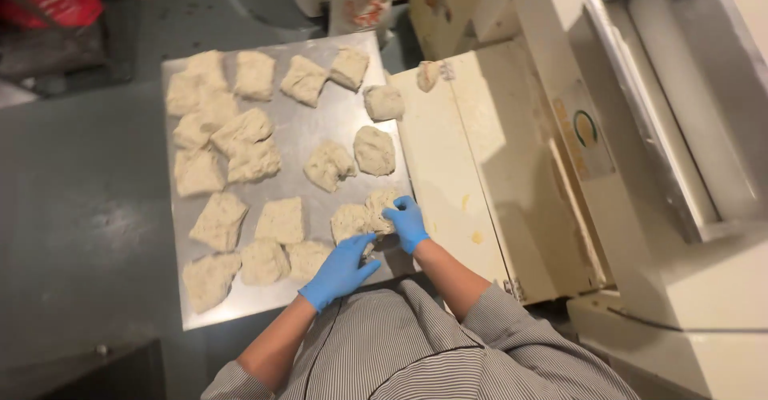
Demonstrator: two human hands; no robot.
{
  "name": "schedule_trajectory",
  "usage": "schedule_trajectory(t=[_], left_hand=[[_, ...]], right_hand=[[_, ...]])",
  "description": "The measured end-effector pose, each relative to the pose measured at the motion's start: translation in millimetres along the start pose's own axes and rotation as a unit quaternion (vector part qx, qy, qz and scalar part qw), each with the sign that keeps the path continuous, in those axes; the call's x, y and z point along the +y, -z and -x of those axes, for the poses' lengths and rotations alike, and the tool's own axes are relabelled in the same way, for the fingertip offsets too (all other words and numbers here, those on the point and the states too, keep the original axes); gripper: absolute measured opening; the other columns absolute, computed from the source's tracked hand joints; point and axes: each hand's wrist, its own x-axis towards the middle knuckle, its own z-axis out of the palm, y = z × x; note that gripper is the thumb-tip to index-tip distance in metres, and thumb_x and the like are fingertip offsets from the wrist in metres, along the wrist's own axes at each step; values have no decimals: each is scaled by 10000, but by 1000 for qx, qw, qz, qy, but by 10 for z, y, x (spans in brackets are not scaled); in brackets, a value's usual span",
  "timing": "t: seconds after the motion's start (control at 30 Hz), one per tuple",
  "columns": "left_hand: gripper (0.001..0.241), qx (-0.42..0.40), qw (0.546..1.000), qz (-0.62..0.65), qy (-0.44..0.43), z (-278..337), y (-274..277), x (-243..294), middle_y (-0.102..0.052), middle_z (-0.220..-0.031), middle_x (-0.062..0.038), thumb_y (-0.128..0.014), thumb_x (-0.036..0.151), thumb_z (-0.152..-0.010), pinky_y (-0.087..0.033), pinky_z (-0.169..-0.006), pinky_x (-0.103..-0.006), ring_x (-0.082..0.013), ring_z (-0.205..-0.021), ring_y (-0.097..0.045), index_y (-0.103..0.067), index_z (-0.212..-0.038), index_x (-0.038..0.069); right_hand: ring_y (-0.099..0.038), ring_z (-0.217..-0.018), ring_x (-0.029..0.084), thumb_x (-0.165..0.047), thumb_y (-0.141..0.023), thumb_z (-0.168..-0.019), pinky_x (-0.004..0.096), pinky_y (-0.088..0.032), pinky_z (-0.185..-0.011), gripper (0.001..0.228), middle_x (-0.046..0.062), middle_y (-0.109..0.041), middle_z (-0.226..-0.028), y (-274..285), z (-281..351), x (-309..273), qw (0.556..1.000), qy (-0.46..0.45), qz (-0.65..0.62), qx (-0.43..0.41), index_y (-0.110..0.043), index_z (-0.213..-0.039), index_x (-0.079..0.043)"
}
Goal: Rolling and shaping dough pieces using a machine and placing them onto baking trays.
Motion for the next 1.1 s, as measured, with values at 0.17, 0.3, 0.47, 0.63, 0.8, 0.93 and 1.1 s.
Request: schedule_trajectory(t=[0.17, 0.3, 0.47, 0.63, 0.8, 0.93, 1.1], left_hand=[[895, 86, 981, -85, -153, -528, 289, 357, -467, -1448, -310, -797, 354, -821, -400, -1072, -510, -490, -1300, -490, -380, -1478, -88], [846, 159, 957, -29, -240, -850, 413, 805, -488, -1453, -264, -829, 321, -811, -440, -1063, -480, -444, -1290, -526, -418, -1467, -21], [508, 58, 957, 231, -164, -1176, 731, 1555, -690, -1270, -141, -782, 192, -896, -554, -1013, -352, -258, -1175, -706, -630, -1358, 45], [338, -5, 909, 292, -297, -1678, 871, 2313, -656, -1247, -147, -722, 87, -961, -533, -1010, -327, -207, -1152, -666, -621, -1277, 28], [358, -36, 917, 269, -293, -2258, 778, 2906, -731, -1065, -91, -787, 193, -916, -565, -893, -289, -139, -989, -700, -652, -1208, 36], [285, -27, 938, 153, -310, -2828, 950, 3465, -739, -904, -64, -843, 254, -882, -552, -761, -304, -126, -818, -691, -730, -1038, 44], [356, -146, 824, 145, -529, -4051, 606, 3807, -675, -1105, -146, -757, 236, -1041, -533, -917, -358, -206, -1035, -647, -619, -1269, 0]], right_hand=[[-607, -824, 203, -108, -759, -791, 374, -521, -697, 272, 71, -601, -892, 439, 224, -1337, 976, -97, -195, 1, -623, -1013, -29], [-636, -956, 187, -169, -680, -908, 342, -530, -818, 285, 80, -635, -1020, 840, 711, -2356, 927, -107, -355, -51, -600, -1139, -23], [-558, -1214, 165, -204, -732, -906, 317, -465, -1058, 496, 103, -586, -1253, 1389, 1004, -2879, 972, 204, -89, 69, -561, -1334, -21], [-595, -1209, 148, -129, -870, -785, 326, -502, -1054, 703, 79, -620, -1303, 1989, 856, -2867, 969, 217, -116, 0, -535, -1394, -28], [-669, -1059, 144, -52, -846, -791, 320, -559, -956, 488, 64, -717, -1150, 2794, 881, -3471, 991, 94, -91, 18, -665, -1243, -16], [-740, -852, 169, 0, -792, -793, 315, -629, -812, 313, 106, -773, -979, 3773, 864, -3668, 991, 83, -100, 36, -735, -1101, 20], [-688, -992, 146, -84, -731, -932, 296, -579, -900, 371, 74, -730, -1112, 4503, 532, -3916, 981, 173, 62, 67, -667, -1286, 7]])
